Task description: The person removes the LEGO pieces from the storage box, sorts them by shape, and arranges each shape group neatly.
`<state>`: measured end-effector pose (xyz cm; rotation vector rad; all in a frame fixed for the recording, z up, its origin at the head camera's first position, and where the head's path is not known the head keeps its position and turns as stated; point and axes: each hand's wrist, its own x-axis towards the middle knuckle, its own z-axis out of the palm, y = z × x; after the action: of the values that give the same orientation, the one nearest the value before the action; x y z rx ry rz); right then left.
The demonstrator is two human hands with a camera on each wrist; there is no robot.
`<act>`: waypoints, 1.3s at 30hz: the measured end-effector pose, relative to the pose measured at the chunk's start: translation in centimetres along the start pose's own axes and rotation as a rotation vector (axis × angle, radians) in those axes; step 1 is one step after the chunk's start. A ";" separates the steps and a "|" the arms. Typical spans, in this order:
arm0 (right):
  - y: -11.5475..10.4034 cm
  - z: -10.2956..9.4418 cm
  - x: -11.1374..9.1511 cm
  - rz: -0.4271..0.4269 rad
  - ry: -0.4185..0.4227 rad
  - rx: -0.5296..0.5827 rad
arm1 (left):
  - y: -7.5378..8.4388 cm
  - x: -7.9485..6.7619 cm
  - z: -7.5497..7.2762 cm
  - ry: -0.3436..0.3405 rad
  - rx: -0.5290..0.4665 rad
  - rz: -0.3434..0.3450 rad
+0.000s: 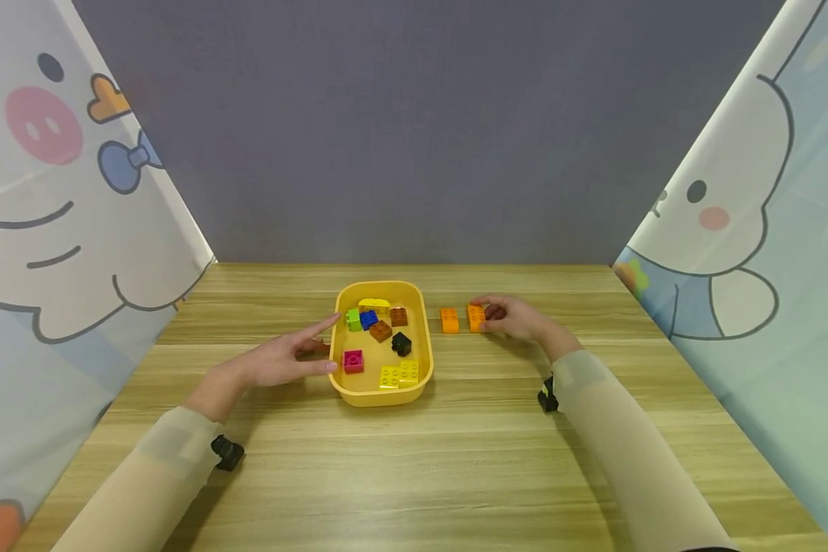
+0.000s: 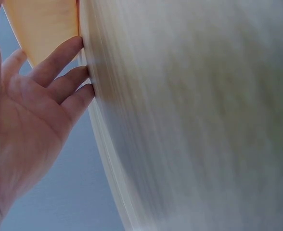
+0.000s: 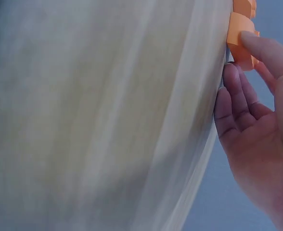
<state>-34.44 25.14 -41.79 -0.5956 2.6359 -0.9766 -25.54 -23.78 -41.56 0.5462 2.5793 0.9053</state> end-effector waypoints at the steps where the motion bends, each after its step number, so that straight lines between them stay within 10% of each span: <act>1: 0.0 0.0 0.0 0.000 -0.004 -0.009 | 0.0 0.0 0.0 0.000 0.000 -0.001; 29: 0.5 0.1 0.2 -0.011 -0.034 -0.015 | -0.2 0.1 0.2 0.000 0.004 0.018; 39: -2.3 -0.4 0.1 -0.159 0.135 0.008 | 0.0 0.0 0.0 0.000 0.004 0.028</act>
<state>-34.04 23.72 -40.02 -0.7728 2.7343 -1.1085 -25.57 -23.77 -41.64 0.5849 2.5800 0.9089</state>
